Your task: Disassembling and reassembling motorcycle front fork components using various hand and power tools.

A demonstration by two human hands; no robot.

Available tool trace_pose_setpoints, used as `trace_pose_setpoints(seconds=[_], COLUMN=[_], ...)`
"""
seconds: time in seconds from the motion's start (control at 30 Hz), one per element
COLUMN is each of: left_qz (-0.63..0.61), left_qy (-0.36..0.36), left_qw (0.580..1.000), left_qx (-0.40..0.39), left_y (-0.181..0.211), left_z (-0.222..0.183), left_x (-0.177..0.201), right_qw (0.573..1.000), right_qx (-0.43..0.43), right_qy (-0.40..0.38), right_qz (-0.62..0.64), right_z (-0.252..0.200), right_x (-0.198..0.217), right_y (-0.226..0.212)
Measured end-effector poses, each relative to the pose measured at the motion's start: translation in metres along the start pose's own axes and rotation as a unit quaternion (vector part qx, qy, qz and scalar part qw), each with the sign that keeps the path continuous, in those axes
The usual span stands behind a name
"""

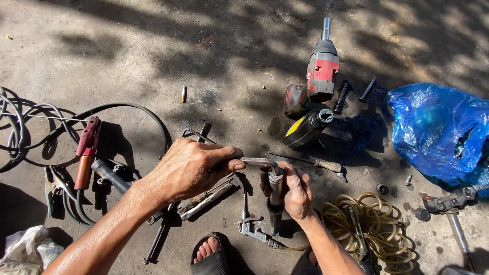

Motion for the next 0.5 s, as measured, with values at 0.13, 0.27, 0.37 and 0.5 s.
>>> trace_pose_setpoints(seconds=[0.13,0.27,0.37,0.5], left_qz=[-0.007,-0.026,-0.009,0.025], left_qy=[0.046,0.042,0.041,0.018], left_qw=[0.996,0.991,0.972,0.967], left_qx=[-0.079,-0.126,-0.233,-0.252], left_y=[-0.004,-0.004,-0.008,-0.010], left_z=[0.004,0.005,0.007,0.003], left_x=[-0.001,0.000,-0.002,-0.002], right_qw=[0.971,0.931,0.892,0.913], right_qx=[-0.083,-0.138,-0.260,-0.173], right_qy=[-0.130,-0.328,-0.368,-0.326], right_qz=[0.185,0.080,0.033,-0.172], right_z=[0.005,0.036,0.016,0.005], right_x=[0.013,-0.012,-0.012,-0.038], right_y=[-0.008,-0.063,-0.054,-0.067])
Point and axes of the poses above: each hand's wrist, its own z-axis towards the middle knuckle, its own x-axis out of the back of the hand, y = z × x, the point moved 1 cm from there along z, towards the middle knuckle, and after that the axes turned 9 degrees about x, right-handed, at the moved point
